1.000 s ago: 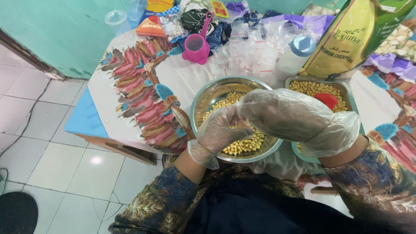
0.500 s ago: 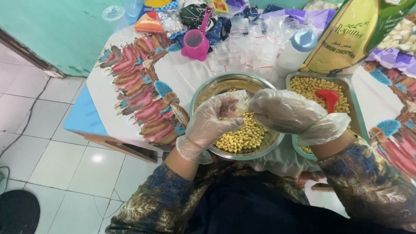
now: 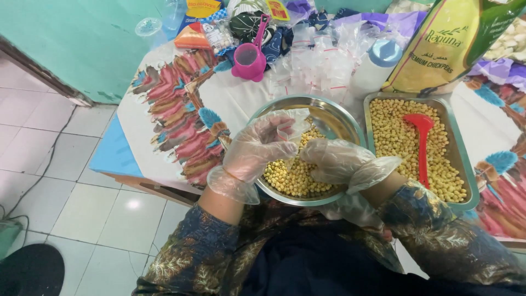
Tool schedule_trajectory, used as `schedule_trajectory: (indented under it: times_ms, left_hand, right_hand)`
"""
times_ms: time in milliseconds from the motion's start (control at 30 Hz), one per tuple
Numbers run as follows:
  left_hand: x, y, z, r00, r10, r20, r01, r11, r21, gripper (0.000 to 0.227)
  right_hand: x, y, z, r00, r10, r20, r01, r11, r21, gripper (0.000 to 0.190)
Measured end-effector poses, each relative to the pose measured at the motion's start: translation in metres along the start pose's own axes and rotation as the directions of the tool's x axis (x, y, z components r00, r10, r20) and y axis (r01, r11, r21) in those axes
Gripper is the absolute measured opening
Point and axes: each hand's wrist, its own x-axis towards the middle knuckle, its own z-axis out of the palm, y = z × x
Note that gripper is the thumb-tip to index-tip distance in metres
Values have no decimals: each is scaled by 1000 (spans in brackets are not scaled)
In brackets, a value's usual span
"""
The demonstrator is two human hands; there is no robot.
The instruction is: The person puts chickpeas into small plastic bags by hand and adds a small item to each bag while sitting at a table.
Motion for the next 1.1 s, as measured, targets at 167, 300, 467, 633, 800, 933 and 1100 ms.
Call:
schedule_trajectory:
  times_ms: [167,300,467,633,800,933,1100]
  left_hand:
    - [-3,1,3,1000,-23,-6,23,1000,-2,49]
    - [-6,-9,0,1000,-23,-21,23,1000,-7,49]
    - [-11,-18,3,998,-18,-64,21,999,46,50]
    - [-8,-26,1,998,-23,-58,26,998,52,52]
    - [-6,-36,10,993,-13,-119,29,991,129,60]
    - [-4,-42,12,994,-16,-106,43,965,261,59]
    - [-9,-31,22,995,-12,-97,45,937,347,48]
  right_hand:
    - [-9,-15,-1,999,52,3,-52,994,92,48]
    - [-13,-28,-13,1000,21,23,-23,996,89,45]
    - [-22,-17,-11,995,93,-36,-93,996,12,46]
    - [-42,-7,-42,975,-37,-218,54,996,72,31]
    - [-67,-43,-92,921,136,-366,-70,980,187,21]
    - [-79,-65,-107,849,-43,-526,133,982,134,11]
    - [-78,-82,-109,704,-362,-611,415,908,-59,11]
